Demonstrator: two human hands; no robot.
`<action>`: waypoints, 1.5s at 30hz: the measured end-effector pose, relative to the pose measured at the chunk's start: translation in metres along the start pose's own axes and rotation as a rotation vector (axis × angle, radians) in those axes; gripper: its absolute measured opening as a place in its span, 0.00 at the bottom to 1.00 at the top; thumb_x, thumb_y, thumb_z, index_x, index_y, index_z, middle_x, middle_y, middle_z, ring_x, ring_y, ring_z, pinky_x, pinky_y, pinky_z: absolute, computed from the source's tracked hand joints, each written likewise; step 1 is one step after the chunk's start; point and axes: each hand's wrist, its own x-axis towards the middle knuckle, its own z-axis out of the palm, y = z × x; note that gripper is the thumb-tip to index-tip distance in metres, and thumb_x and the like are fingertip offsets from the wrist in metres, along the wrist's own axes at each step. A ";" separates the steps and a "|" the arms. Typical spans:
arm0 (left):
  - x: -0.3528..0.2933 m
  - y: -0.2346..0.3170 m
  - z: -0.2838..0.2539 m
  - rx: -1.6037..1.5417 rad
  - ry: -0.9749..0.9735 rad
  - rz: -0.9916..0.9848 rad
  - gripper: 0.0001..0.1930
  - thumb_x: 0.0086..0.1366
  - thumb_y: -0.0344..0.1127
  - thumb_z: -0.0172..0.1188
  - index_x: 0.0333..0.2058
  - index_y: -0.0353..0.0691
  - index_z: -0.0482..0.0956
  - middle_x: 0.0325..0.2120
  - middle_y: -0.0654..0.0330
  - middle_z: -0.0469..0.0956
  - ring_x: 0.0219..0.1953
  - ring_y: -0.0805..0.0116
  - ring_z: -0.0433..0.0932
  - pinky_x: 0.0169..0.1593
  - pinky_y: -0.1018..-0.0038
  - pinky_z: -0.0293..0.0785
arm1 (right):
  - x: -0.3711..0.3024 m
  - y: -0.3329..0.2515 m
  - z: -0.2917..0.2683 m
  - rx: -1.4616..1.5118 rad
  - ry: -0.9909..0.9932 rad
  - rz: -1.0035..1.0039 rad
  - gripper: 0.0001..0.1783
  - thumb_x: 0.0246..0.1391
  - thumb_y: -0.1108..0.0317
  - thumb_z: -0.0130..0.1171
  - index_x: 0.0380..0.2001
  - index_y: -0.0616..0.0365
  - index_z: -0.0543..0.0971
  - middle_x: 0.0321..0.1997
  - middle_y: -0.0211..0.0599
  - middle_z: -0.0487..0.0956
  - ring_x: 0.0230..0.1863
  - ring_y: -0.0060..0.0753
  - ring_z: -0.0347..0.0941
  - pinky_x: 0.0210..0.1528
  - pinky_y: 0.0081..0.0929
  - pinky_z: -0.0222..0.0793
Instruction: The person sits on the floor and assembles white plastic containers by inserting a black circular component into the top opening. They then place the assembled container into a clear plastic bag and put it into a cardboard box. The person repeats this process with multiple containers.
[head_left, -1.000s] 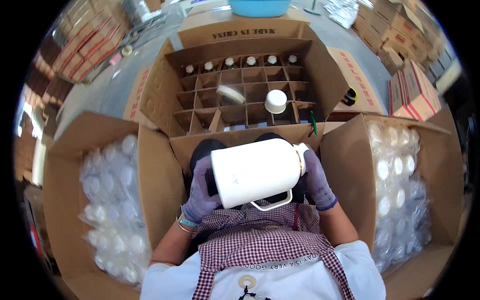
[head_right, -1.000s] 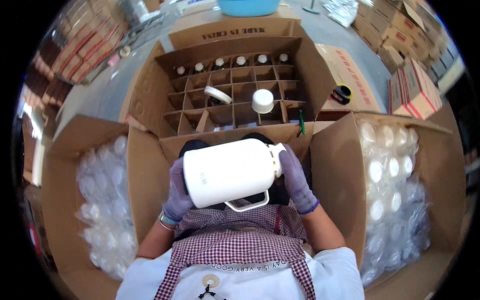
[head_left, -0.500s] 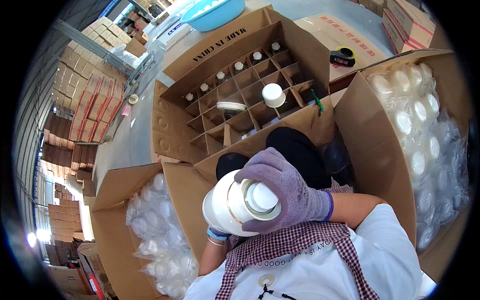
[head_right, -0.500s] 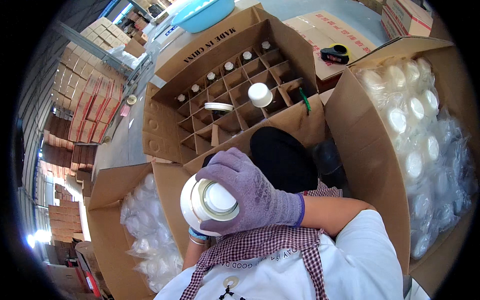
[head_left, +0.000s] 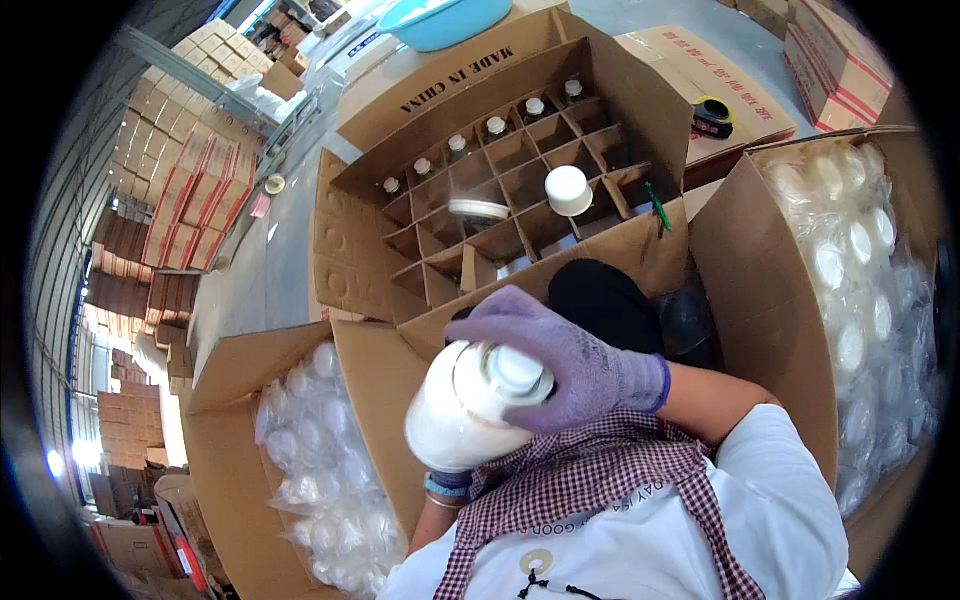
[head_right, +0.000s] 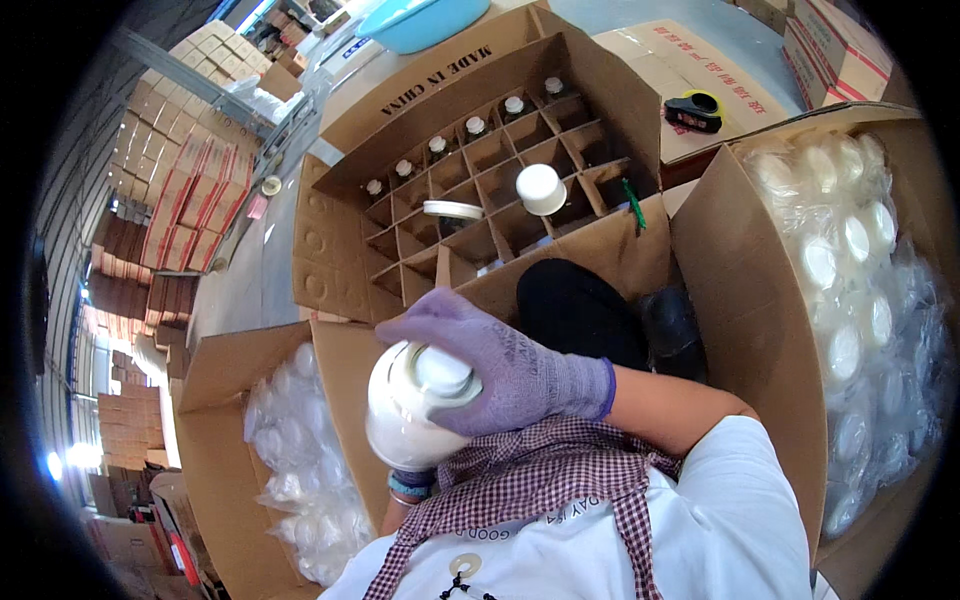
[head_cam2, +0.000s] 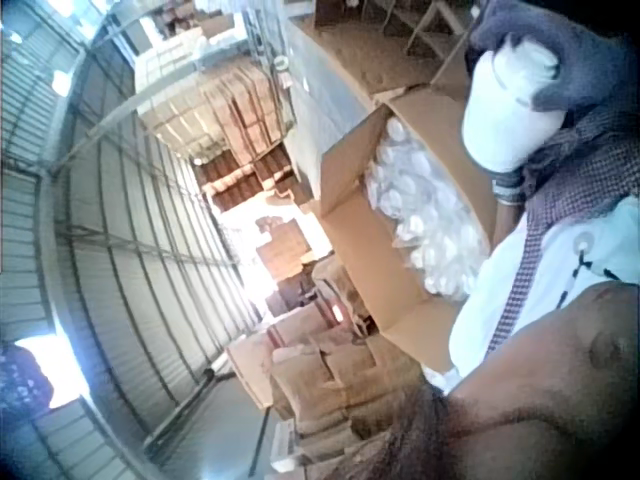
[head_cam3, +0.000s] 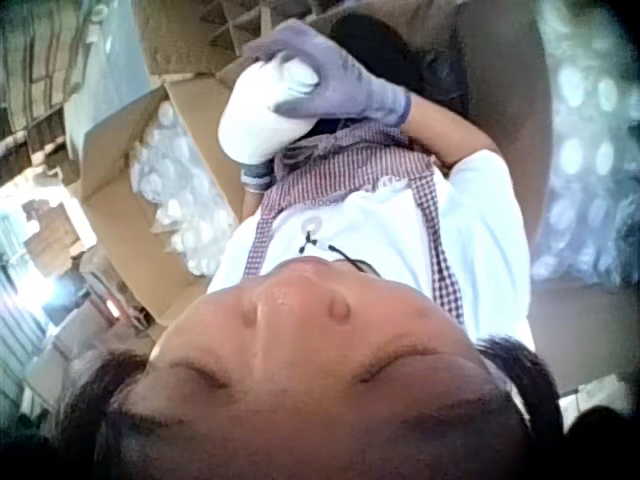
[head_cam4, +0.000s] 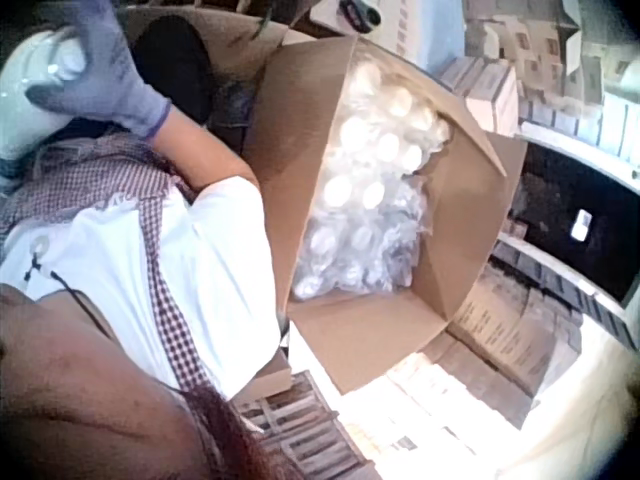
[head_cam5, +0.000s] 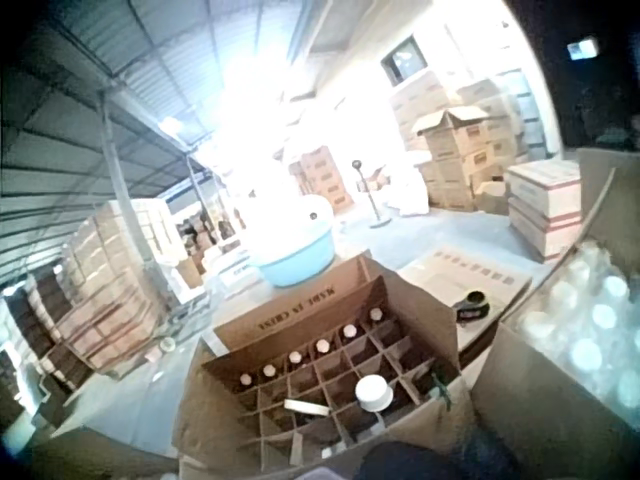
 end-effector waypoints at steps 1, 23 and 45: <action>0.004 -0.001 -0.003 0.011 0.010 0.004 0.40 0.63 0.46 0.62 0.68 0.42 0.53 0.66 0.55 0.60 0.68 0.59 0.59 0.71 0.64 0.54 | -0.003 0.003 0.001 -0.008 0.082 0.052 0.36 0.39 0.58 0.74 0.54 0.56 0.74 0.47 0.41 0.73 0.51 0.41 0.70 0.56 0.35 0.67; 0.049 -0.043 -0.028 0.086 0.081 0.044 0.38 0.66 0.46 0.60 0.68 0.44 0.52 0.66 0.58 0.60 0.68 0.60 0.60 0.71 0.66 0.53 | 0.089 0.049 0.044 -0.106 -0.269 -0.205 0.13 0.43 0.67 0.70 0.35 0.51 0.81 0.38 0.31 0.79 0.41 0.43 0.79 0.37 0.34 0.77; 0.020 -0.016 -0.070 -0.827 0.298 -0.010 0.37 0.67 0.46 0.61 0.68 0.37 0.56 0.68 0.50 0.61 0.67 0.50 0.62 0.70 0.48 0.57 | 0.064 0.233 -0.137 -1.418 -0.248 0.517 0.30 0.47 0.57 0.64 0.57 0.40 0.75 0.61 0.45 0.69 0.62 0.52 0.67 0.62 0.54 0.62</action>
